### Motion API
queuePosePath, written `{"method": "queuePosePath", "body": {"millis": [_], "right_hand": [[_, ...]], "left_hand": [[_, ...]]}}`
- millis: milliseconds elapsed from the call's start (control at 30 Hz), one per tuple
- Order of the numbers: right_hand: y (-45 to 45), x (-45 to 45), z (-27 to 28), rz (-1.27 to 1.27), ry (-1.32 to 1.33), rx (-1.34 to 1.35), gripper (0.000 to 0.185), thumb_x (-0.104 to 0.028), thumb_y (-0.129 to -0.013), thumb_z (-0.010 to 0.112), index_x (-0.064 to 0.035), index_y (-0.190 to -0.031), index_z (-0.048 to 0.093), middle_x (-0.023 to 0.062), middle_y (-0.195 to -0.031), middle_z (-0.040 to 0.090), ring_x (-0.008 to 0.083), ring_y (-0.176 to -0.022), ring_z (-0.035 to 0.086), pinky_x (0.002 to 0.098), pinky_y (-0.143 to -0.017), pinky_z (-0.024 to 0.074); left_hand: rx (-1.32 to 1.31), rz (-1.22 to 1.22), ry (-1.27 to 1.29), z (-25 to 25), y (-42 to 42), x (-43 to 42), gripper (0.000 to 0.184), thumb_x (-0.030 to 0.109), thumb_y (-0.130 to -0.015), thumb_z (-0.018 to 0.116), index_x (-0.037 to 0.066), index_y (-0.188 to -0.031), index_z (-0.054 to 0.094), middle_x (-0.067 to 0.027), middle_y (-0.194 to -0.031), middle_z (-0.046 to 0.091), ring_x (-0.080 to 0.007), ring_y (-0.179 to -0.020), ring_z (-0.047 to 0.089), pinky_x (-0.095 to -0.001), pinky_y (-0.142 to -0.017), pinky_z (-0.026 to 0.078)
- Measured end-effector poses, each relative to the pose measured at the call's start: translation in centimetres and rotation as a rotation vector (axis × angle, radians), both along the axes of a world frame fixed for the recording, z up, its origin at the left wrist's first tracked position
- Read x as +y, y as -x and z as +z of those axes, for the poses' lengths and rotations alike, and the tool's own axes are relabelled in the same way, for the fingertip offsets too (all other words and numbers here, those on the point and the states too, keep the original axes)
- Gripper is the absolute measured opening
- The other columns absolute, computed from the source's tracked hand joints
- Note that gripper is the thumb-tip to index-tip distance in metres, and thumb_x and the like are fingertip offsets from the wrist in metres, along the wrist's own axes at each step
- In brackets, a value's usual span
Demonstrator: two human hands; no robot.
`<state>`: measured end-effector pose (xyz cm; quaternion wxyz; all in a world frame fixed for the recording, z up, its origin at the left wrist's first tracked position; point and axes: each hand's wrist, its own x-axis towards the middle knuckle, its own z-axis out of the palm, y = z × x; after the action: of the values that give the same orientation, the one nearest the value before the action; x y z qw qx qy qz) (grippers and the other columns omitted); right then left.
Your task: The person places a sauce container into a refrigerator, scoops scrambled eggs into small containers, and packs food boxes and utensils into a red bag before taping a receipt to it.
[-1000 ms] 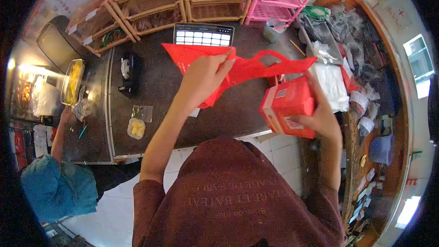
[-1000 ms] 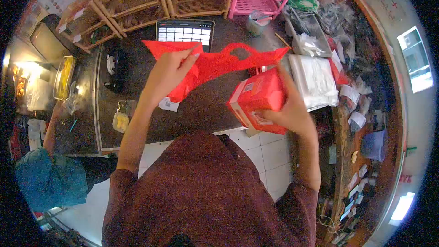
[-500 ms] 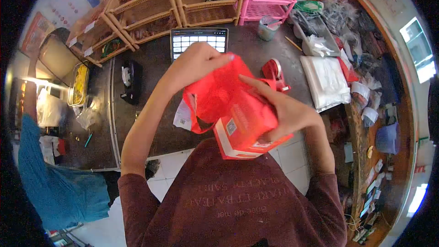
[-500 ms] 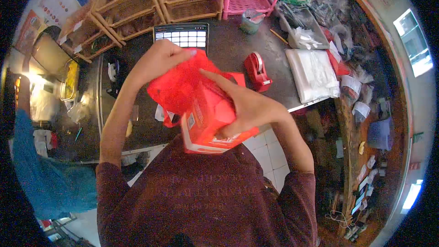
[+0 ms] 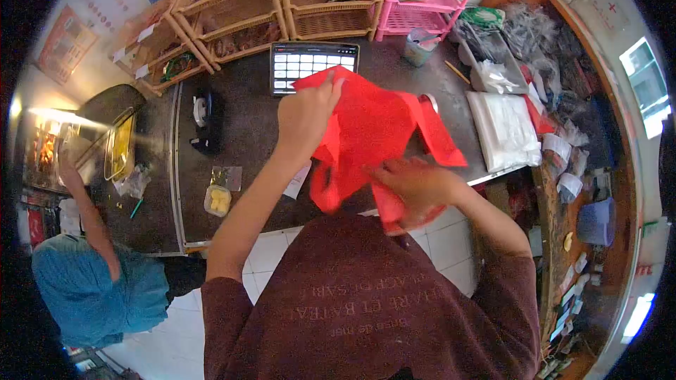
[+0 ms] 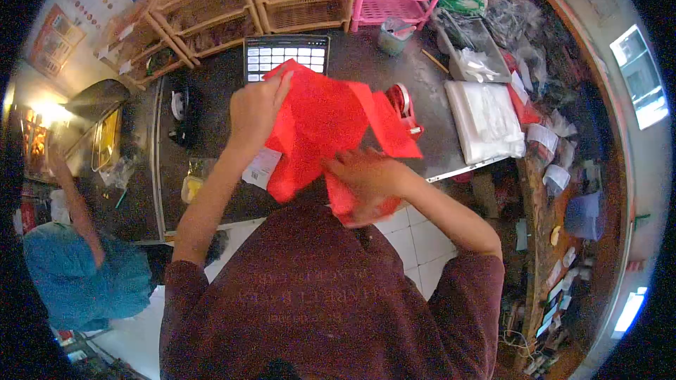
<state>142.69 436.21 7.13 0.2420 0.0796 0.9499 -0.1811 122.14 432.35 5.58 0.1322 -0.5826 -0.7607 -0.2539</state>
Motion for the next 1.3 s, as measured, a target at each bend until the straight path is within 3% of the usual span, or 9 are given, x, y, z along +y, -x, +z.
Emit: {"method": "queuePosePath", "body": {"millis": [300,500,567,633,767,967,1133,1267,1300], "right_hand": [[-4.7,-1.1,9.3,-0.532,0.404,0.67,0.101,-0.028,-0.048,0.08,-0.0003,-0.128,0.025,0.0179,-0.121,0.042,0.0284,-0.115,0.04,0.0354,-0.096,0.0321],[-2.2,-0.4,3.4,-0.731,0.328,1.014,0.101,-0.024,-0.046,0.08,0.0009,-0.127,0.025,0.0183,-0.122,0.039,0.0247,-0.116,0.039,0.0336,-0.097,0.0303],[-1.4,-0.8,2.2,-0.77,0.303,1.107,0.1,-0.025,-0.048,0.079,0.0027,-0.126,0.024,0.0187,-0.123,0.037,0.026,-0.115,0.039,0.0355,-0.097,0.0304],[-0.8,-1.3,0.8,-0.777,0.229,1.114,0.098,-0.026,-0.049,0.079,0.0033,-0.126,0.025,0.0188,-0.122,0.037,0.0266,-0.114,0.039,0.0359,-0.097,0.0306],[0.7,-2.3,-4.9,-0.871,0.157,1.164,0.093,-0.027,-0.053,0.077,0.0034,-0.125,0.026,0.0193,-0.122,0.04,0.0279,-0.113,0.041,0.0353,-0.096,0.032],[1.0,-0.5,-11.7,-1.023,0.228,1.126,0.085,-0.026,-0.057,0.075,0.0027,-0.122,0.029,0.0184,-0.12,0.042,0.0278,-0.111,0.042,0.0352,-0.094,0.0333],[0.0,2.3,-9.2,-1.021,0.263,1.046,0.079,-0.026,-0.059,0.073,0.0022,-0.12,0.031,0.0179,-0.117,0.043,0.0276,-0.109,0.043,0.0352,-0.092,0.0341],[-2.0,-0.5,-4.6,-0.911,0.262,1.055,0.075,-0.027,-0.06,0.072,0.0018,-0.118,0.032,0.0175,-0.115,0.044,0.0274,-0.108,0.044,0.0352,-0.091,0.0347],[-2.0,-0.2,-4.1,-0.907,0.253,1.05,0.074,-0.027,-0.061,0.071,0.0017,-0.117,0.033,0.0173,-0.115,0.044,0.0273,-0.107,0.045,0.0352,-0.09,0.0349]], "left_hand": [[-0.175,-0.064,0.061,-0.5,-2.3,-1.1,0.031,0.034,-0.084,0.048,0.009,-0.078,0.064,-0.017,-0.055,0.055,-0.0328,-0.051,0.056,-0.0416,-0.049,0.045],[-0.206,-0.337,0.075,1.0,-0.9,-0.8,0.028,0.031,-0.083,0.049,0.01,-0.095,0.063,-0.0173,-0.061,0.057,-0.0321,-0.062,0.058,-0.0399,-0.057,0.045],[-0.479,-0.419,0.09,1.2,0.0,-0.1,0.028,0.03,-0.083,0.049,0.007,-0.091,0.063,-0.0182,-0.062,0.056,-0.0328,-0.062,0.057,-0.039,-0.056,0.044],[-0.643,-0.453,0.194,2.7,0.2,0.7,0.029,0.029,-0.082,0.052,0.004,-0.09,0.063,-0.0191,-0.071,0.059,-0.03,-0.064,0.06,-0.0341,-0.056,0.045],[-0.413,-0.54,0.094,1.9,-4.9,1.0,0.027,0.027,-0.082,0.049,0.004,-0.085,0.061,-0.0187,-0.064,0.057,-0.0331,-0.061,0.058,-0.0403,-0.056,0.045],[-0.386,-0.608,0.202,0.6,-10.9,-1.5,0.032,0.027,-0.079,0.052,0.01,-0.106,0.053,-0.0139,-0.054,0.054,-0.0306,-0.048,0.055,-0.0428,-0.046,0.043],[-0.356,-0.739,0.045,-1.9,-11.0,-2.4,0.041,0.023,-0.077,0.054,0.012,-0.116,0.047,-0.0097,-0.047,0.049,-0.0274,-0.042,0.053,-0.0403,-0.042,0.042],[-0.393,-1.219,0.039,-2.5,-12.0,-4.0,0.05,0.022,-0.075,0.057,0.015,-0.122,0.043,-0.0082,-0.058,0.052,-0.0219,-0.053,0.057,-0.0355,-0.047,0.044],[-0.361,-1.189,0.086,-2.2,-11.2,-4.6,0.057,0.023,-0.071,0.061,0.016,-0.124,0.041,-0.0093,-0.069,0.056,-0.0241,-0.063,0.058,-0.0347,-0.055,0.046]]}}
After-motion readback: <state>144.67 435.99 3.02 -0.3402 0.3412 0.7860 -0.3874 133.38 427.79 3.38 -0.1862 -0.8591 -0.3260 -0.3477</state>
